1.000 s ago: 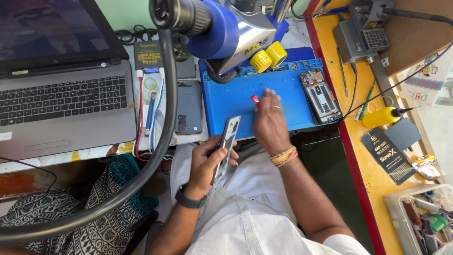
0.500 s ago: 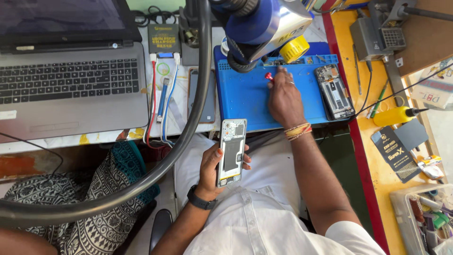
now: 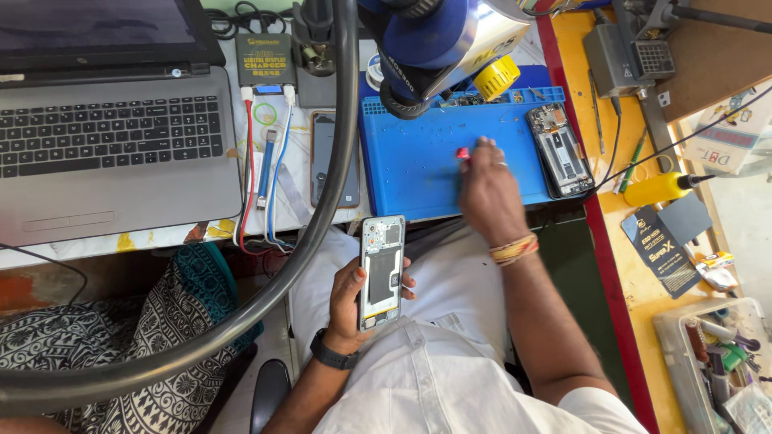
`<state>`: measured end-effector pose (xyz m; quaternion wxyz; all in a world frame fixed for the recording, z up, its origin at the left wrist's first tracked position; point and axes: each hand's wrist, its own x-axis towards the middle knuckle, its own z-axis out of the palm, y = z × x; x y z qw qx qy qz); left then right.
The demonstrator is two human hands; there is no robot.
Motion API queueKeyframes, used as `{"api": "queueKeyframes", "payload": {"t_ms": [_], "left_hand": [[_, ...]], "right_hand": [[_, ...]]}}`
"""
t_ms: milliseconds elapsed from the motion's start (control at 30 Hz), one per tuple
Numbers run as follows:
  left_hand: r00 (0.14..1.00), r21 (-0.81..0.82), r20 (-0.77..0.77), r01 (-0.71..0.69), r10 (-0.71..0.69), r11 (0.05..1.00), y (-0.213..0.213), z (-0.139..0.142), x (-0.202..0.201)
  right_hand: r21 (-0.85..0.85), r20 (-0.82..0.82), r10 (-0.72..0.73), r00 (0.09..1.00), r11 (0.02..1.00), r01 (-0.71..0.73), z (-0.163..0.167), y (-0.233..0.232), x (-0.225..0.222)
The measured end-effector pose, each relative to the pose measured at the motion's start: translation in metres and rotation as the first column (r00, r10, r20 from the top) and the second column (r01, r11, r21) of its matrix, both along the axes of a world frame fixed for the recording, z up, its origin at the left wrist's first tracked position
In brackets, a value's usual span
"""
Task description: The person repairs a smartphone at a workbench. They unscrew and pry open the phone's back cover with a screwdriver, work on the internal components under a microscope, reassemble the phone, and press the cover back in place before handling the closed phone.
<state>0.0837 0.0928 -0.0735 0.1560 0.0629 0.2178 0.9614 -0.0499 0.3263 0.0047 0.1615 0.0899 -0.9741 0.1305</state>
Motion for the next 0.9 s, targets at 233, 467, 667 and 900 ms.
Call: {"api": "queueKeyframes", "payload": {"t_ms": [233,467,667,900], "left_hand": [[1.000,-0.030,0.010,-0.011,0.011,0.999,-0.007,-0.002,0.008],[0.998,-0.013,0.013,-0.068,0.068,0.998,-0.025,-0.007,0.012],[0.996,-0.017,0.047,-0.076,0.076,0.997,-0.027,-0.012,0.006],[0.998,-0.002,0.013,-0.068,0.068,0.998,-0.025,-0.006,0.006]], "right_hand": [[-0.069,-0.035,0.160,0.987,0.984,-0.162,-0.018,-0.051,-0.011],[-0.096,-0.050,0.418,0.907,0.902,-0.421,0.033,-0.032,0.011],[0.131,-0.034,0.624,0.781,0.777,-0.616,0.034,-0.041,0.038],[0.123,-0.028,0.659,0.752,0.749,-0.651,0.029,-0.062,0.015]]}}
